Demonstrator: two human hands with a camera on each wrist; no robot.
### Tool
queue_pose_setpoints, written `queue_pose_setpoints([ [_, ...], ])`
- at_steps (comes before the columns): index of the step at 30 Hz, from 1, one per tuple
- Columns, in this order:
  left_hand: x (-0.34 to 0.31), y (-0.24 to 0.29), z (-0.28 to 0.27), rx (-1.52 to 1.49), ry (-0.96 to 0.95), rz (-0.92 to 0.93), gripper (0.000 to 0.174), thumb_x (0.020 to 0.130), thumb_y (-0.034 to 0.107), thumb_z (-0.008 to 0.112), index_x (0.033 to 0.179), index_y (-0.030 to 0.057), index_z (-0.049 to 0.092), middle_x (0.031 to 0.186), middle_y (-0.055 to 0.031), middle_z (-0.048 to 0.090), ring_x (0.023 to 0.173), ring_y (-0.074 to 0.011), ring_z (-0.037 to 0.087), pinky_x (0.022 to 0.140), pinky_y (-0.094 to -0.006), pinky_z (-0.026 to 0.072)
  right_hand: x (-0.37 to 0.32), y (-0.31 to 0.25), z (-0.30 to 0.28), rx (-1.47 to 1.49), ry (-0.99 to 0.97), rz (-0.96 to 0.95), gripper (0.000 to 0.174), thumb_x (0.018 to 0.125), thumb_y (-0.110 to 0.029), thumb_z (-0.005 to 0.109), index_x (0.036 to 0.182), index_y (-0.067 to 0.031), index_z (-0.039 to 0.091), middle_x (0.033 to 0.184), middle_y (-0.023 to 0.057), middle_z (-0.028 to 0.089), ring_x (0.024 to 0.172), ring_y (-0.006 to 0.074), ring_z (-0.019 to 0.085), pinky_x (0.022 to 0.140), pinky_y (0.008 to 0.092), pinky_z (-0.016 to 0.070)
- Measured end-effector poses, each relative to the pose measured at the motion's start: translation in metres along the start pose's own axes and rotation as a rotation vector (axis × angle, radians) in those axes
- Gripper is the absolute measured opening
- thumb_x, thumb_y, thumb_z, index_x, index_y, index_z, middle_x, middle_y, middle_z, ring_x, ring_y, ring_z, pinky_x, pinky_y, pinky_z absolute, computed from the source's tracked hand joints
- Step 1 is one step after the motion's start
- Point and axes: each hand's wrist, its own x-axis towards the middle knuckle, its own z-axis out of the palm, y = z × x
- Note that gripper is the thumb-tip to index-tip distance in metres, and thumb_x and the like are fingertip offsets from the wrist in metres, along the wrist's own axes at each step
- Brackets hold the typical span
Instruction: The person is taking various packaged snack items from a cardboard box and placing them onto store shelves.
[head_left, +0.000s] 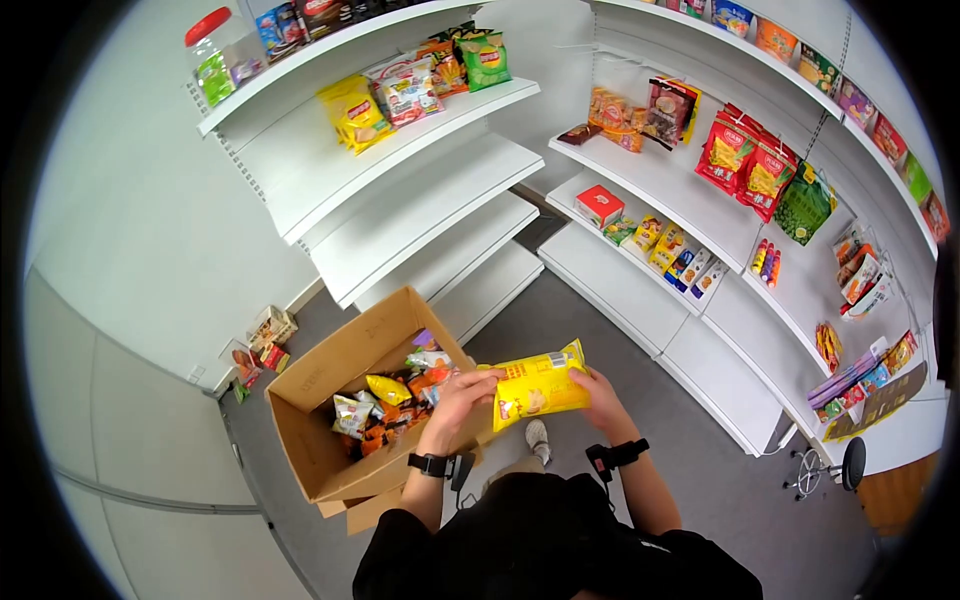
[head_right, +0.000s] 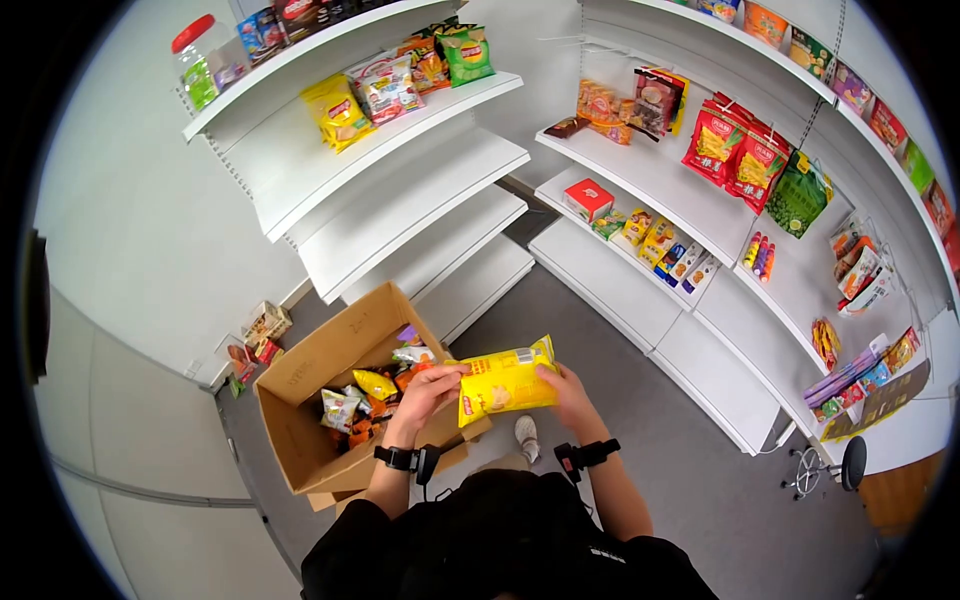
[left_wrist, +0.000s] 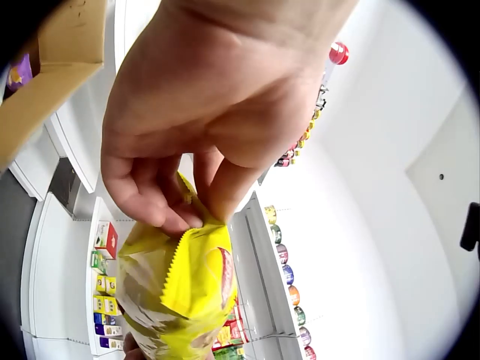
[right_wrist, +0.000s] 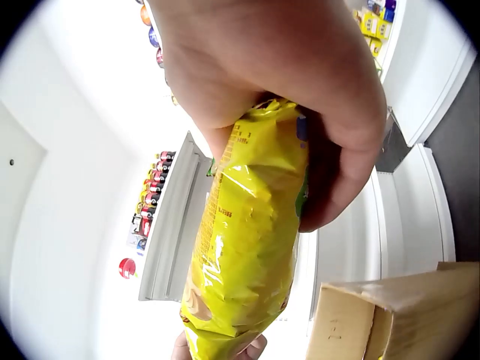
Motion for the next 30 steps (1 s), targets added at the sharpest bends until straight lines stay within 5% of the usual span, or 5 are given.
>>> queue_pose_setpoints([
  [4,0.071,0.018,0.029,-0.035,-0.094,0.091,0.028,0.091,0.012,0.057,0.117,0.0016,0.059,0.106,-0.0061,0.063,0.089,-0.0107,0.06,0.076,-0.0223,0.0475,0.024,-0.052,-0.022,0.016,0.088,0.014,0.041,0.089,-0.021,0.059,0.12,0.0035,0.049,0.109,0.0115,0.061,0.096,0.0195,0.062,0.084,0.0307,0.0494],
  [9,0.161,0.044,0.052,0.151,-0.047,0.078,0.061,0.085,0.02,0.066,0.136,0.0024,0.037,0.094,-0.0083,0.061,0.083,-0.013,0.059,0.069,-0.0239,0.0479,0.067,-0.099,-0.052,0.004,0.103,-0.055,0.038,0.092,-0.023,0.055,0.119,0.0026,0.049,0.11,0.0103,0.061,0.096,0.019,0.062,0.082,0.031,0.0503],
  [15,0.221,0.061,0.061,0.088,-0.078,-0.05,0.038,0.085,0.014,0.063,0.12,0.0031,0.051,0.083,-0.0039,0.063,0.066,-0.0062,0.057,0.06,-0.019,0.0454,0.115,-0.13,-0.066,0.066,0.131,-0.04,0.038,0.091,-0.021,0.058,0.118,0.0036,0.049,0.107,0.0108,0.062,0.092,0.0181,0.063,0.081,0.0297,0.0505],
  [23,0.262,0.089,0.039,0.071,0.18,0.032,0.039,0.081,0.006,0.058,0.119,0.0004,0.053,0.076,-0.0009,0.06,0.062,-0.0076,0.054,0.057,-0.0198,0.0432,0.221,-0.18,-0.07,-0.018,-0.133,0.1,0.037,0.092,-0.019,0.055,0.12,0.0044,0.048,0.109,0.0109,0.062,0.096,0.0199,0.063,0.082,0.0288,0.0501],
  [30,0.284,0.127,0.042,-0.246,0.239,0.249,0.046,0.079,0.002,0.055,0.125,0.0016,0.05,0.086,-0.0045,0.06,0.078,-0.0136,0.058,0.069,-0.0246,0.0452,0.329,-0.222,-0.063,0.136,-0.303,0.462,0.033,0.094,-0.022,0.049,0.118,-0.0003,0.051,0.108,0.0115,0.062,0.096,0.0209,0.063,0.081,0.0312,0.0519],
])
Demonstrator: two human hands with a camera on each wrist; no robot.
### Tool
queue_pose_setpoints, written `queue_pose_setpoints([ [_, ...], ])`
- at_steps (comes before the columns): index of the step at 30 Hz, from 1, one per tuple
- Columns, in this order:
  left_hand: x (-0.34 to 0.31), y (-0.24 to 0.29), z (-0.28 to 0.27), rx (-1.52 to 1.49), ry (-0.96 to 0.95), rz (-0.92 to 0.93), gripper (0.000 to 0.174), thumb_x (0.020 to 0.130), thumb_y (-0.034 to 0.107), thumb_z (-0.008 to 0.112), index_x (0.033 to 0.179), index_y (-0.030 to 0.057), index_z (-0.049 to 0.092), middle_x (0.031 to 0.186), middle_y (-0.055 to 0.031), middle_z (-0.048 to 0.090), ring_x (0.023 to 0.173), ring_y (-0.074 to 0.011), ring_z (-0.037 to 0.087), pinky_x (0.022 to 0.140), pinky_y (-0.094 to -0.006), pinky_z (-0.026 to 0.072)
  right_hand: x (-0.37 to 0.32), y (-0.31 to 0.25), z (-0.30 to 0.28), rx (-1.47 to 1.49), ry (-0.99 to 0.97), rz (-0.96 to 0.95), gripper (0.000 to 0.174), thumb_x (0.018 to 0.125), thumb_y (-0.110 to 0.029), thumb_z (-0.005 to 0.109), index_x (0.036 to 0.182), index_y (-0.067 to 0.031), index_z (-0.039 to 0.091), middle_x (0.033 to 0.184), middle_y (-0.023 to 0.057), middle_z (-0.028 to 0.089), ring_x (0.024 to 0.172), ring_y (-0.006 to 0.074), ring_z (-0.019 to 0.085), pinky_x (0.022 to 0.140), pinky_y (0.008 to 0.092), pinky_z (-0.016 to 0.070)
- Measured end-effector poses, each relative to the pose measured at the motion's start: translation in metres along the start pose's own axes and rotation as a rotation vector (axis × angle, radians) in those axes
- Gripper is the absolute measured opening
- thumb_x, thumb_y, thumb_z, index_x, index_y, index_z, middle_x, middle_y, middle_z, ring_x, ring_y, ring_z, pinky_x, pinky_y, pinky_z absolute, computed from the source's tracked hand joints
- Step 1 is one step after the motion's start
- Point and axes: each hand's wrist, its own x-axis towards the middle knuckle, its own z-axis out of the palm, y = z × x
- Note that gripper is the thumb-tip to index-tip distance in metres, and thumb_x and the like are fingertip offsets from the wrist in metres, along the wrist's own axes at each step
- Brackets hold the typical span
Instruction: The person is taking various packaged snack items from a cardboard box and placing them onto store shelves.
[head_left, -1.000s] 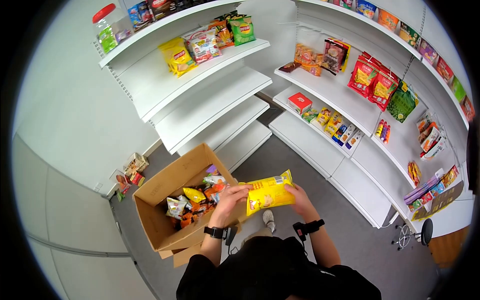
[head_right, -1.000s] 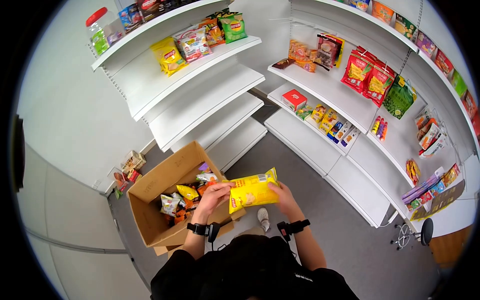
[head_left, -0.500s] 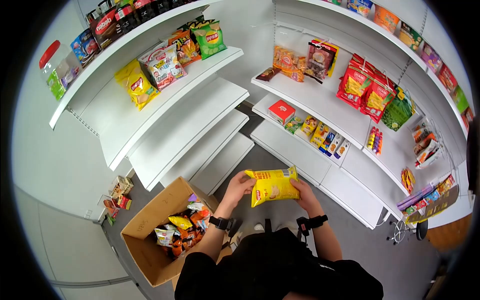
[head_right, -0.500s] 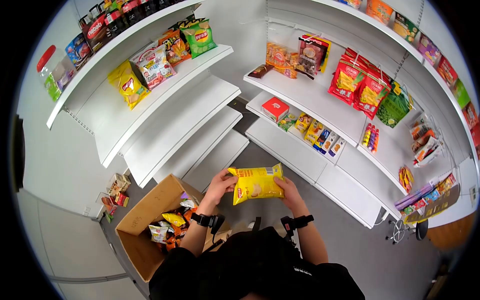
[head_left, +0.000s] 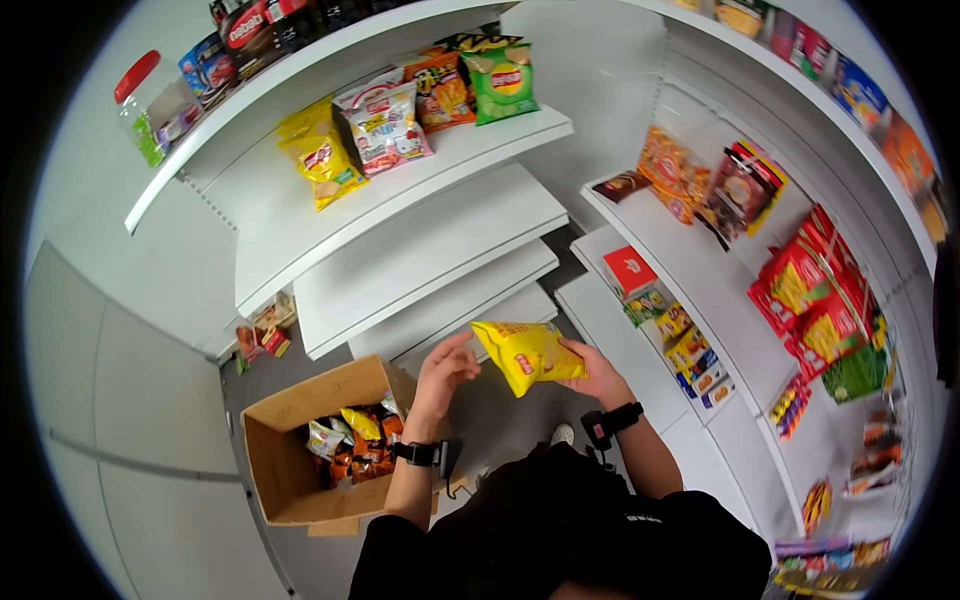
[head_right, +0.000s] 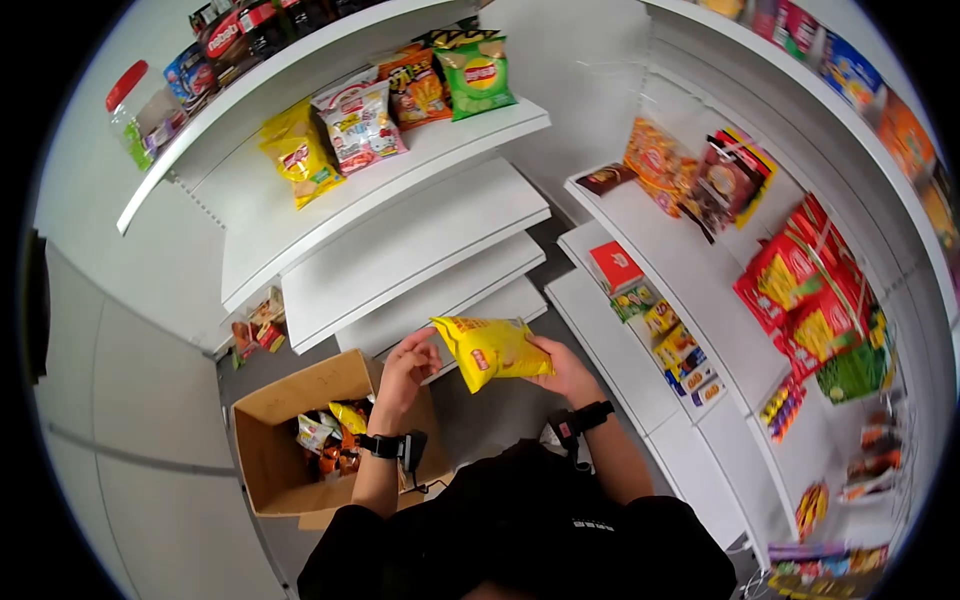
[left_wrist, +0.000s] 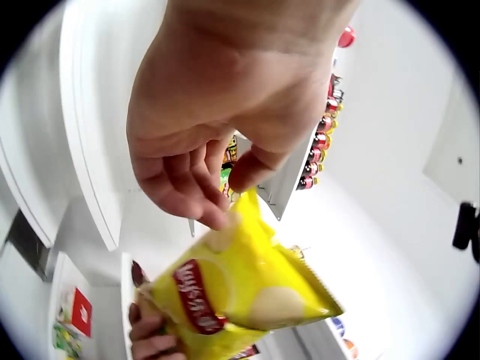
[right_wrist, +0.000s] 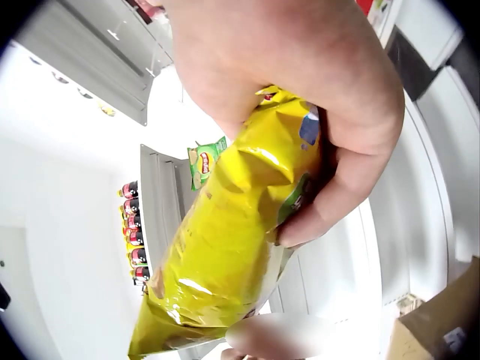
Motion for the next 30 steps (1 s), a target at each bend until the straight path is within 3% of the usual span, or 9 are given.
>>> queue_pose_setpoints([
  [1,0.005,-0.007,-0.003,0.181,0.017,0.079,0.056,0.078,-0.002,0.057,0.131,0.0028,0.044,0.106,-0.0079,0.057,0.098,-0.0175,0.056,0.083,-0.0295,0.0465,0.004,-0.015,0.009,0.091,-0.042,0.1,0.033,0.094,-0.023,0.049,0.118,-0.0012,0.051,0.108,0.0116,0.062,0.096,0.0214,0.063,0.08,0.0315,0.0523],
  [4,0.0,-0.003,0.035,0.347,-0.06,0.137,0.068,0.075,-0.004,0.062,0.137,0.002,0.036,0.123,-0.0095,0.05,0.112,-0.02,0.051,0.094,-0.0331,0.0437,0.045,-0.022,-0.011,0.155,-0.21,0.374,0.032,0.094,-0.026,0.048,0.116,-0.0044,0.052,0.106,0.012,0.062,0.096,0.0228,0.063,0.076,0.0338,0.054],
  [5,0.004,-0.012,0.029,0.388,-0.105,0.119,0.075,0.071,-0.003,0.071,0.137,0.0033,0.034,0.135,-0.0081,0.042,0.119,-0.0195,0.045,0.101,-0.0346,0.0384,0.048,-0.022,-0.004,0.086,-0.21,0.404,0.032,0.094,-0.028,0.048,0.116,-0.0051,0.053,0.103,0.0125,0.062,0.092,0.0233,0.064,0.073,0.0341,0.0545],
  [7,0.001,-0.006,0.044,0.503,-0.095,0.173,0.075,0.071,-0.001,0.074,0.135,0.0029,0.036,0.135,-0.0086,0.042,0.119,-0.0186,0.046,0.1,-0.033,0.039,0.049,-0.025,0.021,-0.055,-0.216,0.445,0.032,0.094,-0.031,0.047,0.114,-0.0065,0.054,0.099,0.0135,0.063,0.085,0.0245,0.065,0.067,0.0348,0.0557],
  [10,0.005,0.004,0.055,0.57,-0.048,0.189,0.061,0.073,0.004,0.074,0.127,0.0018,0.046,0.122,-0.0083,0.053,0.109,-0.0172,0.053,0.094,-0.0317,0.0436,0.076,-0.023,0.014,0.173,-0.531,0.829,0.034,0.095,-0.034,0.044,0.115,-0.0075,0.054,0.091,0.0149,0.064,0.075,0.0264,0.065,0.061,0.0343,0.0562],
  [12,0.005,0.01,0.049,0.537,0.031,0.106,0.052,0.075,0.005,0.073,0.121,0.0015,0.051,0.113,-0.0072,0.059,0.103,-0.0163,0.057,0.089,-0.0312,0.0463,0.079,-0.027,0.028,0.101,-0.472,0.767,0.043,0.095,-0.042,0.041,0.12,-0.0084,0.052,0.096,0.018,0.064,0.07,0.0279,0.065,0.06,0.0332,0.0565],
  [19,0.017,0.069,0.021,0.665,0.251,0.273,0.03,0.081,0.009,0.066,0.109,0.0008,0.058,0.099,-0.0046,0.063,0.09,-0.0139,0.059,0.081,-0.0292,0.0487,0.089,-0.06,0.051,-0.23,-0.453,0.56,0.055,0.097,-0.049,0.035,0.127,-0.0044,0.048,0.114,0.0157,0.06,0.082,0.0202,0.064,0.075,0.03,0.0534],
  [24,0.025,0.185,-0.03,0.647,0.467,0.503,0.03,0.081,0.011,0.065,0.109,0.0024,0.057,0.097,-0.0031,0.062,0.086,-0.0129,0.059,0.079,-0.0276,0.0476,0.102,-0.08,0.044,-0.285,-0.332,0.457,0.052,0.096,-0.044,0.038,0.128,-0.0037,0.048,0.114,0.0156,0.06,0.085,0.0209,0.063,0.076,0.0315,0.0523],
  [30,0.064,0.318,-0.123,0.793,0.645,0.473,0.036,0.083,0.011,0.066,0.114,-0.0017,0.053,0.102,-0.0083,0.063,0.09,-0.0164,0.062,0.076,-0.0293,0.0498,0.148,-0.081,0.057,-0.204,-0.273,0.335,0.049,0.096,-0.039,0.042,0.127,-0.0014,0.045,0.116,0.0169,0.057,0.087,0.022,0.061,0.079,0.0334,0.0514],
])
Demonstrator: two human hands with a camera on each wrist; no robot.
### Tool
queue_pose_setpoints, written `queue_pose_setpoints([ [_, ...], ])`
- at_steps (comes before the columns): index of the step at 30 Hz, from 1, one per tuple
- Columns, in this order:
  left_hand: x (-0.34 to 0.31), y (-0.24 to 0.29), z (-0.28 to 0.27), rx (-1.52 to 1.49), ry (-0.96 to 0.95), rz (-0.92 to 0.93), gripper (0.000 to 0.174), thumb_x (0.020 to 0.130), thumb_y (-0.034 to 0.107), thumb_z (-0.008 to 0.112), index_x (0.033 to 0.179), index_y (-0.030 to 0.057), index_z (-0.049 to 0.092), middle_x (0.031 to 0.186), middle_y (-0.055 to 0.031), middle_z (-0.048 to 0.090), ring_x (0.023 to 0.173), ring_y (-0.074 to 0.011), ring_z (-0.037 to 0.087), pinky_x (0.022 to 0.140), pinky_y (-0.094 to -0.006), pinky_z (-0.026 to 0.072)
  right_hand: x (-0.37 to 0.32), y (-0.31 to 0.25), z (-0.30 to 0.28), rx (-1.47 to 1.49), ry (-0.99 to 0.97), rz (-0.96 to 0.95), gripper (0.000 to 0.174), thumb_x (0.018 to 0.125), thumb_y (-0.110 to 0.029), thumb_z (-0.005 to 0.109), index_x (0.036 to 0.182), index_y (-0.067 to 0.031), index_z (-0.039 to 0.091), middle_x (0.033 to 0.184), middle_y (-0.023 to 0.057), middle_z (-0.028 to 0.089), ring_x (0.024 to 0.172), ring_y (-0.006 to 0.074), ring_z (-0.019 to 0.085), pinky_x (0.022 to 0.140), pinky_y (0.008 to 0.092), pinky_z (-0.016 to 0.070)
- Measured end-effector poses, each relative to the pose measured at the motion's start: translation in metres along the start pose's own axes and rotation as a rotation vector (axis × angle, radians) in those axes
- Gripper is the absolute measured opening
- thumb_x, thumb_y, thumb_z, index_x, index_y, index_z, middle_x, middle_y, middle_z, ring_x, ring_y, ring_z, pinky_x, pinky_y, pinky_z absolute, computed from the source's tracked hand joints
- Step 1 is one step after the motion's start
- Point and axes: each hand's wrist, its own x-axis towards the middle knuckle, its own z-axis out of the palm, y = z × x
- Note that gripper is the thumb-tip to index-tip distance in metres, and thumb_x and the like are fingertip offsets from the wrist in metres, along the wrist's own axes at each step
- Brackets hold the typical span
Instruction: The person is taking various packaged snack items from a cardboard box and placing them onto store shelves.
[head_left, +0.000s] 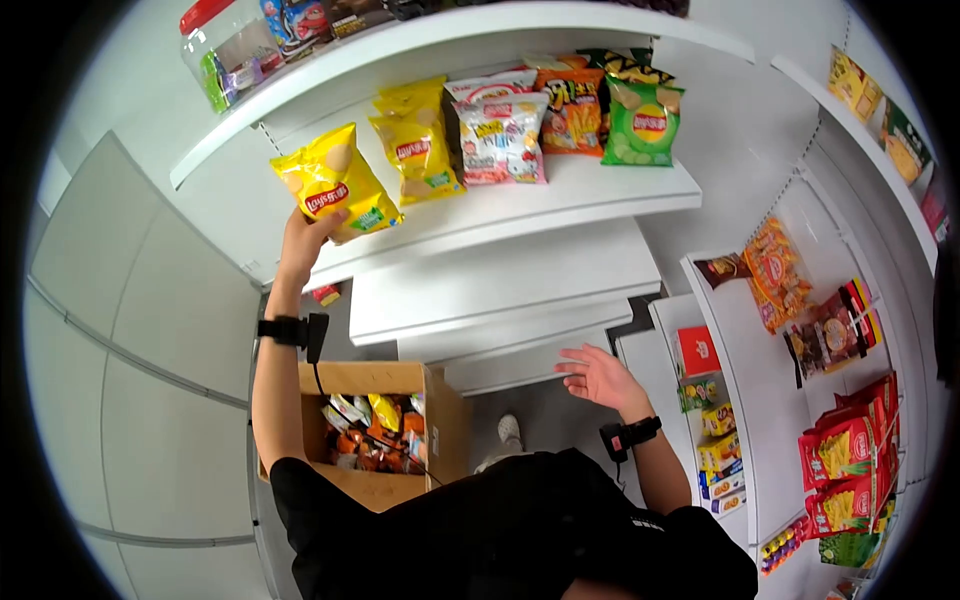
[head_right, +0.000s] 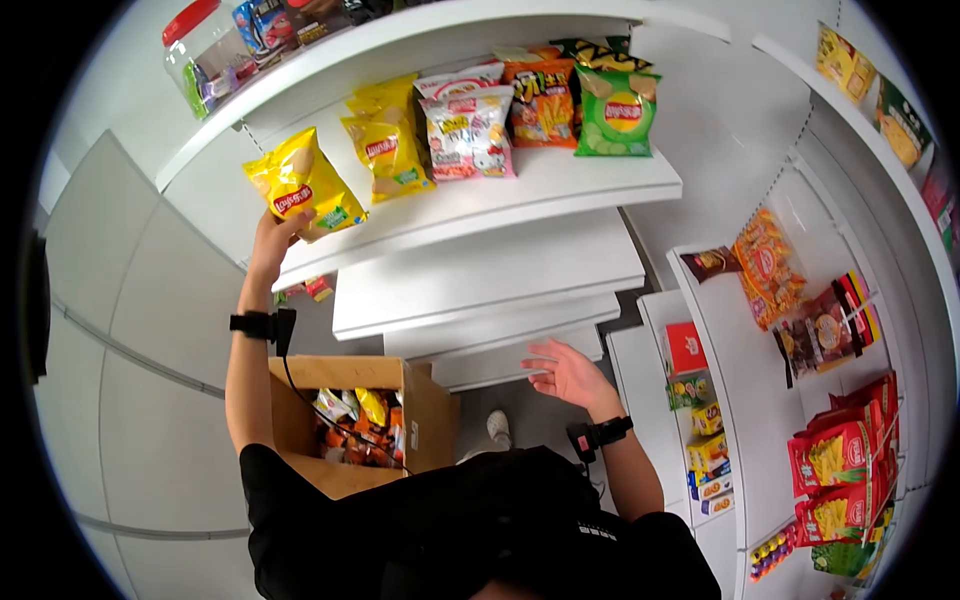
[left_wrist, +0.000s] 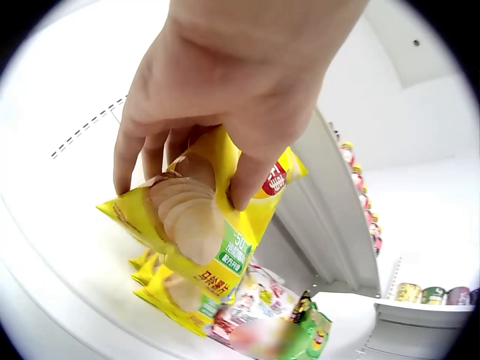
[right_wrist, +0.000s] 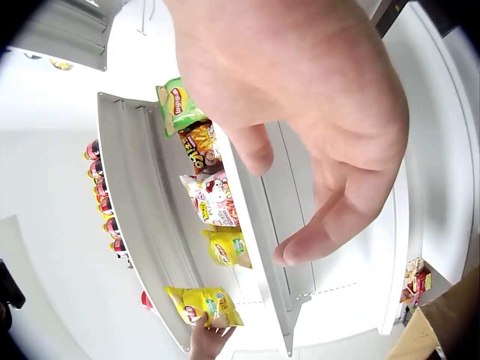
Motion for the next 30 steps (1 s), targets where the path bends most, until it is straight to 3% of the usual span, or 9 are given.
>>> queue_pose_setpoints([
  [5,0.112,-0.058,-0.034,0.026,0.042,-0.026,0.035,0.079,0.011,0.068,0.11,-0.0007,0.057,0.098,-0.0094,0.065,0.084,-0.0172,0.063,0.073,-0.0289,0.0504,0.054,-0.008,0.018,-0.01,0.019,-0.035,0.047,0.096,-0.036,0.043,0.127,-0.0008,0.044,0.118,0.0176,0.056,0.089,0.023,0.061,0.081,0.0347,0.0511],
  [11,0.184,-0.091,-0.023,-0.015,-0.016,-0.016,0.038,0.075,0.01,0.069,0.111,0.0001,0.059,0.098,-0.0089,0.066,0.084,-0.0182,0.063,0.074,-0.03,0.0499,0.092,-0.014,0.036,0.02,0.05,-0.057,0.046,0.097,-0.036,0.041,0.128,-0.0021,0.042,0.119,0.0177,0.055,0.091,0.0249,0.06,0.082,0.0356,0.0506],
  [22,0.247,-0.145,-0.015,-0.01,-0.047,-0.012,0.04,0.074,0.012,0.071,0.109,-0.002,0.058,0.099,-0.0101,0.066,0.087,-0.0173,0.062,0.077,-0.0293,0.0491,0.122,-0.015,0.034,0.039,0.085,-0.054,0.045,0.098,-0.035,0.039,0.128,-0.0022,0.042,0.12,0.0176,0.055,0.094,0.0258,0.061,0.085,0.0367,0.0502],
  [30,0.244,-0.146,-0.015,0.042,-0.031,-0.012,0.05,0.074,0.019,0.074,0.114,-0.0032,0.054,0.105,-0.0121,0.063,0.093,-0.0191,0.061,0.081,-0.0301,0.0483,0.123,-0.013,0.035,0.045,0.115,-0.045,0.043,0.097,-0.036,0.041,0.126,-0.0043,0.044,0.118,0.0158,0.057,0.095,0.025,0.061,0.085,0.0361,0.0498],
])
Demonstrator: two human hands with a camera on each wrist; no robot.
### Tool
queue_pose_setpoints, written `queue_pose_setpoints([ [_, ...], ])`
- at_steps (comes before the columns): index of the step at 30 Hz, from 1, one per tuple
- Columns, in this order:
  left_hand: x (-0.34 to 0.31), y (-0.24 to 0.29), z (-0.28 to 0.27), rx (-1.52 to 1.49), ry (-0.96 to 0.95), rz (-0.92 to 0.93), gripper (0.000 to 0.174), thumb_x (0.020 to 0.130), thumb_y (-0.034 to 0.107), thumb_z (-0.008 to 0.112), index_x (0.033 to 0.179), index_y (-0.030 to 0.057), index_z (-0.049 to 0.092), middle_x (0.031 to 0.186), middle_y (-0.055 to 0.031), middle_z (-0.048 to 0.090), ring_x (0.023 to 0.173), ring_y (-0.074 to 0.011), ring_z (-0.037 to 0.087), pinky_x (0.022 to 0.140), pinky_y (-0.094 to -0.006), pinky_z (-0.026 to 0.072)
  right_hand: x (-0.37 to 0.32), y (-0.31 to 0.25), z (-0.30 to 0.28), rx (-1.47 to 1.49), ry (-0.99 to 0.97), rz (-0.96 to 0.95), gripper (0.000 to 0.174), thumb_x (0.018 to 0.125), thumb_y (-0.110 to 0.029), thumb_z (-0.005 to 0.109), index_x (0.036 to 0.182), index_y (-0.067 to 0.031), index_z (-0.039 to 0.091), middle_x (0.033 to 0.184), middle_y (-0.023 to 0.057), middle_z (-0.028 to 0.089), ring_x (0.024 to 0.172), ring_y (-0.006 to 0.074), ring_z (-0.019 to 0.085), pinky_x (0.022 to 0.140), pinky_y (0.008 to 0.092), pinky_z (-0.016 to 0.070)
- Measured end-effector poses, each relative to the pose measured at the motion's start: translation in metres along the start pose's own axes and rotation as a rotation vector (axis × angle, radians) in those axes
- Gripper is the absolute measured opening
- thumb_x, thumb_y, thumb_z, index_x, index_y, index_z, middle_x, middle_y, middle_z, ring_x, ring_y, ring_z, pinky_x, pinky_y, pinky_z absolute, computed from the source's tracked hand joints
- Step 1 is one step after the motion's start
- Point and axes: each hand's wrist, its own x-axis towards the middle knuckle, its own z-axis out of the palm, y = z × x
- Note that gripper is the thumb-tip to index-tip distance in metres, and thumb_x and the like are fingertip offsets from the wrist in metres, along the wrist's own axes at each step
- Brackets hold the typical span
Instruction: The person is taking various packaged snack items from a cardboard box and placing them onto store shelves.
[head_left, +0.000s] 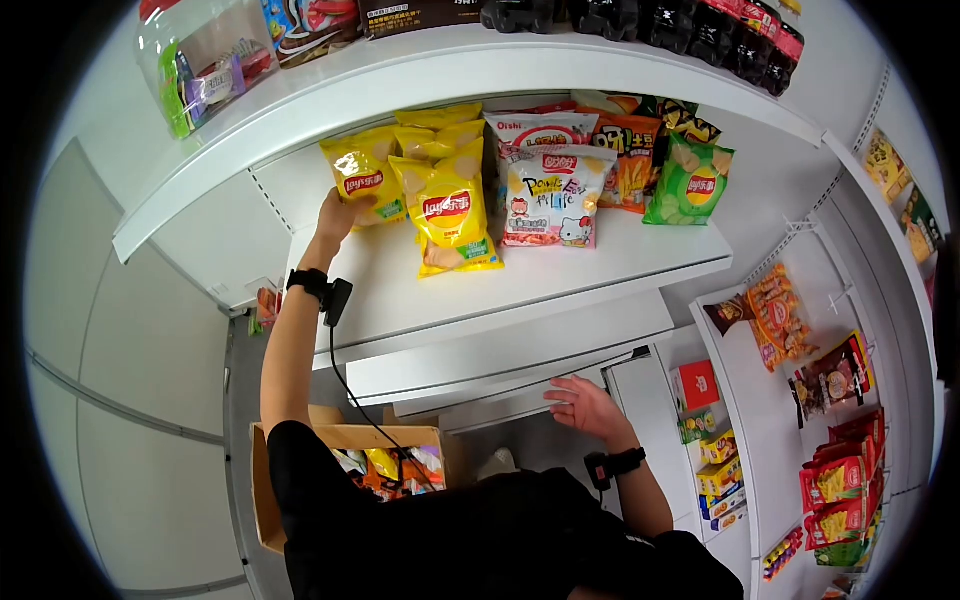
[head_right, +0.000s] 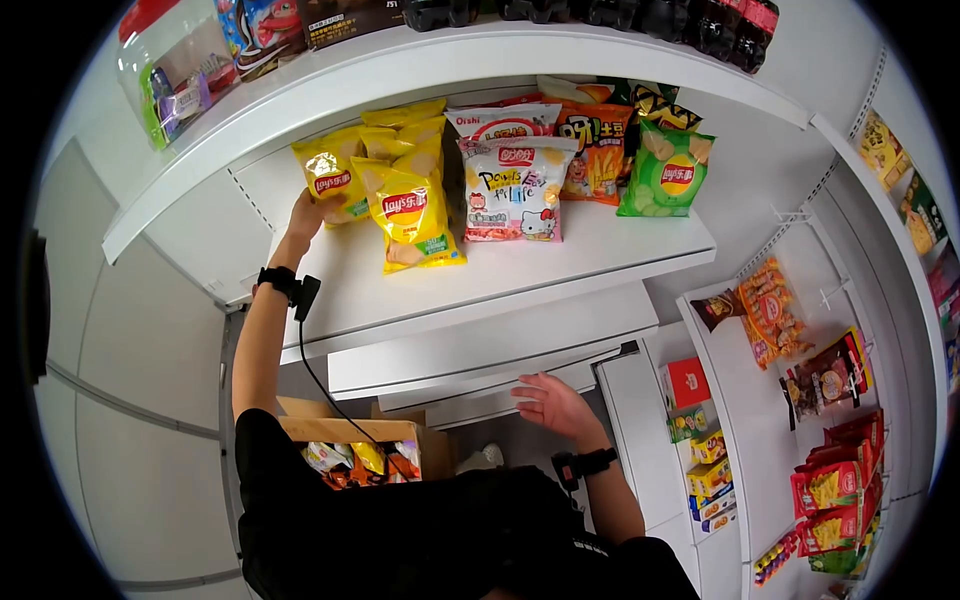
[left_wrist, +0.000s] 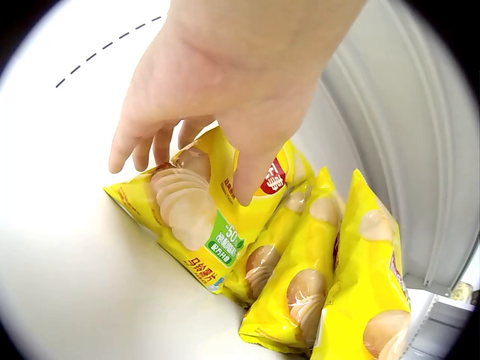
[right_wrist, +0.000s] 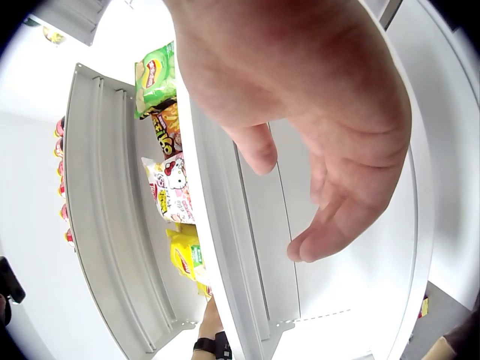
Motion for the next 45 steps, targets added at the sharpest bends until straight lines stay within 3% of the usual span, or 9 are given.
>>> queue_pose_setpoints([
  [7,-0.038,0.01,-0.017,0.215,0.22,-0.071,0.079,0.073,0.036,0.075,0.13,-0.0065,0.042,0.126,-0.0228,0.051,0.112,-0.0289,0.053,0.091,-0.0344,0.0431,-0.015,0.002,0.006,-0.046,0.018,0.008,0.043,0.097,-0.037,0.042,0.125,-0.0039,0.046,0.117,0.0151,0.057,0.093,0.0238,0.06,0.084,0.0355,0.0489],
  [12,-0.113,0.035,-0.028,0.154,0.311,-0.07,0.076,0.074,0.039,0.071,0.13,-0.0048,0.044,0.125,-0.0224,0.052,0.113,-0.0295,0.052,0.093,-0.0347,0.0415,-0.033,0.009,-0.005,-0.044,-0.069,0.036,0.044,0.096,-0.037,0.043,0.123,-0.0024,0.047,0.117,0.0158,0.056,0.093,0.0237,0.059,0.083,0.0352,0.049],
  [20,-0.323,0.077,0.023,-0.044,0.347,-0.212,0.054,0.085,0.029,0.061,0.129,0.0022,0.047,0.12,-0.0104,0.056,0.106,-0.017,0.053,0.085,-0.0309,0.0415,-0.099,0.04,-0.038,-0.06,-0.12,0.14,0.042,0.096,-0.035,0.045,0.12,-0.0014,0.05,0.112,0.0158,0.059,0.092,0.0237,0.06,0.084,0.0355,0.0504],
  [22,-0.378,0.066,0.051,-0.142,0.353,-0.191,0.052,0.086,0.028,0.06,0.129,0.0042,0.047,0.12,-0.0086,0.055,0.106,-0.0171,0.052,0.084,-0.0303,0.0413,-0.12,0.054,-0.053,-0.037,-0.086,0.165,0.042,0.095,-0.035,0.046,0.119,-0.0012,0.051,0.112,0.0158,0.059,0.092,0.0238,0.061,0.083,0.0353,0.0506],
  [28,-0.528,-0.014,0.104,-0.428,0.278,-0.568,0.046,0.088,0.028,0.057,0.128,0.0078,0.047,0.123,-0.0067,0.049,0.113,-0.0213,0.047,0.089,-0.039,0.0407,-0.161,0.092,-0.075,0.127,-0.027,0.229,0.039,0.093,-0.033,0.05,0.114,-0.0011,0.053,0.109,0.0157,0.06,0.093,0.0247,0.06,0.083,0.0356,0.0506],
  [30,-0.569,-0.016,0.113,-0.54,0.3,-0.671,0.049,0.086,0.029,0.061,0.127,0.0068,0.048,0.109,-0.0034,0.054,0.103,-0.0182,0.049,0.085,-0.0379,0.0424,-0.168,0.105,-0.076,0.141,-0.026,0.249,0.038,0.092,-0.033,0.051,0.113,-0.0012,0.054,0.108,0.0156,0.061,0.094,0.0251,0.06,0.083,0.0358,0.0505],
  [34,-0.638,-0.031,0.098,-0.628,0.302,-0.775,0.044,0.087,0.027,0.061,0.124,0.0079,0.049,0.109,-0.0031,0.055,0.105,-0.0178,0.05,0.084,-0.038,0.0438,-0.155,0.137,-0.063,0.12,-0.045,0.303,0.036,0.091,-0.032,0.052,0.111,-0.0018,0.055,0.107,0.0153,0.062,0.093,0.0256,0.061,0.084,0.0358,0.0504],
  [38,-0.675,-0.018,0.068,-0.469,0.371,-0.75,0.05,0.088,0.03,0.056,0.13,0.0058,0.044,0.125,-0.0092,0.051,0.119,-0.0253,0.045,0.094,-0.0433,0.0394,-0.149,0.175,-0.033,0.053,-0.068,0.373,0.035,0.091,-0.032,0.053,0.109,-0.0023,0.056,0.104,0.0139,0.063,0.093,0.0249,0.062,0.084,0.0358,0.0507],
  [45,-0.754,-0.029,-0.006,-0.485,0.451,-0.73,0.055,0.089,0.031,0.057,0.133,0.0025,0.041,0.127,-0.0103,0.05,0.118,-0.0247,0.047,0.096,-0.0422,0.0407,-0.132,0.271,0.016,0.029,-0.087,0.476,0.034,0.091,-0.031,0.053,0.107,-0.0012,0.056,0.102,0.0143,0.063,0.091,0.0251,0.062,0.083,0.0356,0.0511],
])
